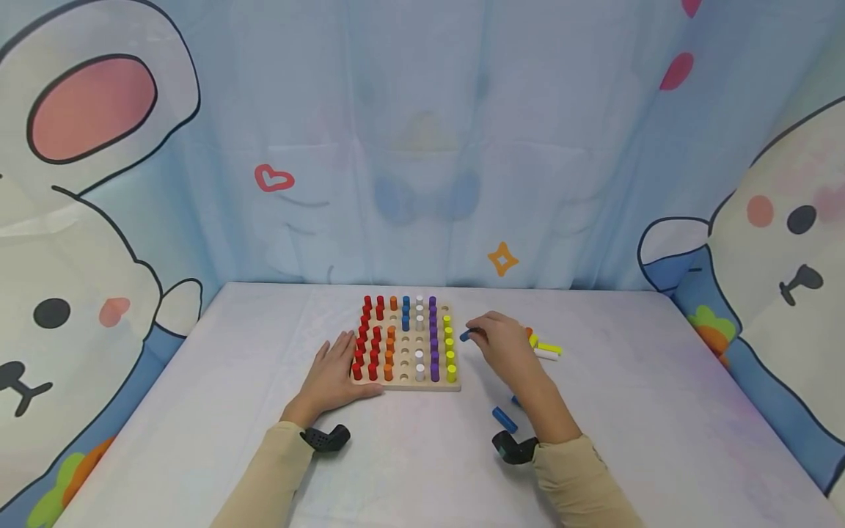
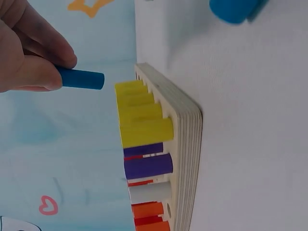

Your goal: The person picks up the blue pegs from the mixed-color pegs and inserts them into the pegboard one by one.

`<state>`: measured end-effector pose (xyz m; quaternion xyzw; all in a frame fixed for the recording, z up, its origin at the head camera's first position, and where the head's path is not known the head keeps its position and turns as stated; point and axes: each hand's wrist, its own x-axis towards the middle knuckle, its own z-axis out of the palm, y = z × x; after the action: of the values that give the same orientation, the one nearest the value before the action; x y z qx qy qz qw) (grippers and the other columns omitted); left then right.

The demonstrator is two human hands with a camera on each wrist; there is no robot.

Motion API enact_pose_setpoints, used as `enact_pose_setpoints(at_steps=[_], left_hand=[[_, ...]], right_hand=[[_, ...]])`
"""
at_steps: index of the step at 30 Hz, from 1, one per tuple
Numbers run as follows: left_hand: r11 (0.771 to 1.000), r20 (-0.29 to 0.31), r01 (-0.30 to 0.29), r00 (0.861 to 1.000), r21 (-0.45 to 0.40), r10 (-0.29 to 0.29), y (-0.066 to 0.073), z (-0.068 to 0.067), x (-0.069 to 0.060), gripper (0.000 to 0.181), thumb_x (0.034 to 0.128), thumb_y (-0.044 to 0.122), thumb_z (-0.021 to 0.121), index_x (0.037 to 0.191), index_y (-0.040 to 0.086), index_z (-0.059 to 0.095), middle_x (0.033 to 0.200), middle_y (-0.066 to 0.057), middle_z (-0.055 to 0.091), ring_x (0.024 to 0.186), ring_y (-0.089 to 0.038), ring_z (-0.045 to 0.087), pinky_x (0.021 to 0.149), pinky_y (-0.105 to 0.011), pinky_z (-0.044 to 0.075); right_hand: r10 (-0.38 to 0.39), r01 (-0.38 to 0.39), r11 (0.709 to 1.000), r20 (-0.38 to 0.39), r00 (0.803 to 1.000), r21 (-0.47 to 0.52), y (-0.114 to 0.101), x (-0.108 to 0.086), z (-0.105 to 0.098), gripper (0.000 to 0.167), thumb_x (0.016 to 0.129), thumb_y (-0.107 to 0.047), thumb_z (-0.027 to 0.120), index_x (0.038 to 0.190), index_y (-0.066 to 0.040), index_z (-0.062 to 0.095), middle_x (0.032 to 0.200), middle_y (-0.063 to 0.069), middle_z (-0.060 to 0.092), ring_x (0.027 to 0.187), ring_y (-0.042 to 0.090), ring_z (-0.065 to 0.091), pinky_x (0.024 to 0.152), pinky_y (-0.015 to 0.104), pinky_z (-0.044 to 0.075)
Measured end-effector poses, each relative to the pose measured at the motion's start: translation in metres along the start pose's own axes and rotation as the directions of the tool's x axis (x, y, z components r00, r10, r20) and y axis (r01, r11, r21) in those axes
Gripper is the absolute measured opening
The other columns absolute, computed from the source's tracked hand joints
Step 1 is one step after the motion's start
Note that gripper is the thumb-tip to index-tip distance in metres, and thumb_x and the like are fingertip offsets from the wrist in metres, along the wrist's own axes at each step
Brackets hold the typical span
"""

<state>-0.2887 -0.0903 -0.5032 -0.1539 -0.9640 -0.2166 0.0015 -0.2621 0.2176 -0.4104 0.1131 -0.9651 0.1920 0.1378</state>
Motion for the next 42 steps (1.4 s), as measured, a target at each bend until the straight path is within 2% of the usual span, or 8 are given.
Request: enact_pose_setpoints(at_steps=[7,13,19,24,29,34,42], left_hand=[[1.0,0.001,-0.003,1.0,0.004,0.003,-0.001,0.0,0.0,0.122,0.0648,0.084,0.055,0.152,0.008,0.018,0.16,-0.006,0.018,0.149,-0.02,0.01,0.122,-0.045,0.006],[1.0,0.004,0.001,1.0,0.0,-0.001,-0.002,0.001,0.0,0.121,0.0649,0.083,0.057,0.152,0.009,0.018,0.16,-0.005,0.018,0.149,-0.02,0.01,0.122,-0.045,0.006],[1.0,-0.002,-0.001,1.0,0.006,0.001,-0.003,0.001,0.0,0.121,0.0649,0.083,0.057,0.152,0.008,0.018,0.16,-0.006,0.019,0.149,-0.021,0.011,0.122,-0.045,0.006],[1.0,0.005,-0.001,1.0,0.002,0.001,-0.003,0.001,0.0,0.123,0.0638,0.085,0.056,0.152,0.008,0.018,0.16,-0.006,0.018,0.149,-0.02,0.011,0.122,-0.045,0.006],[1.0,-0.002,-0.007,1.0,0.005,0.007,-0.004,0.003,0.0,0.124,0.063,0.087,0.054,0.152,0.009,0.018,0.16,-0.005,0.019,0.149,-0.02,0.011,0.122,-0.045,0.006],[1.0,-0.008,-0.015,1.0,0.005,0.015,-0.003,0.004,0.001,0.124,0.063,0.087,0.053,0.152,0.008,0.019,0.159,-0.005,0.02,0.149,-0.02,0.012,0.122,-0.045,0.007],[1.0,-0.009,-0.017,1.0,0.009,0.017,-0.002,0.001,0.001,0.123,0.0638,0.086,0.054,0.152,0.008,0.019,0.159,-0.006,0.02,0.149,-0.021,0.012,0.122,-0.046,0.007]], right_hand=[[-0.017,0.019,0.999,-0.046,0.999,0.031,-0.013,0.013,0.007,0.018,0.086,-0.013,0.07,0.103,-0.007,0.071,0.096,0.007,0.07,0.086,0.021,0.067,0.074,0.038,0.058],[-0.044,0.051,0.996,-0.083,0.996,0.076,-0.022,0.022,0.016,0.016,0.083,-0.009,0.072,0.099,-0.005,0.072,0.092,0.006,0.066,0.085,0.021,0.066,0.077,0.035,0.059],[-0.037,0.047,0.994,-0.102,0.994,0.099,-0.032,0.029,0.025,0.016,0.084,-0.01,0.071,0.1,-0.007,0.072,0.092,0.006,0.067,0.084,0.02,0.066,0.075,0.034,0.059],[-0.024,0.034,0.993,-0.086,0.996,0.116,-0.04,0.036,0.032,0.016,0.085,-0.01,0.07,0.101,-0.007,0.072,0.094,0.007,0.069,0.085,0.021,0.066,0.075,0.032,0.059],[0.014,-0.008,0.989,-0.035,0.999,0.148,-0.051,0.041,0.038,0.019,0.087,-0.011,0.069,0.105,-0.009,0.072,0.099,0.006,0.068,0.09,0.022,0.066,0.079,0.034,0.058],[0.033,-0.034,0.99,0.01,0.999,0.136,-0.056,0.045,0.046,0.021,0.089,-0.015,0.067,0.109,-0.011,0.071,0.102,0.004,0.067,0.092,0.02,0.065,0.082,0.033,0.058],[-0.012,0.009,0.994,0.028,1.0,0.106,-0.06,0.051,0.053,0.019,0.086,-0.012,0.069,0.104,-0.009,0.072,0.098,0.007,0.068,0.089,0.021,0.064,0.079,0.032,0.057]])
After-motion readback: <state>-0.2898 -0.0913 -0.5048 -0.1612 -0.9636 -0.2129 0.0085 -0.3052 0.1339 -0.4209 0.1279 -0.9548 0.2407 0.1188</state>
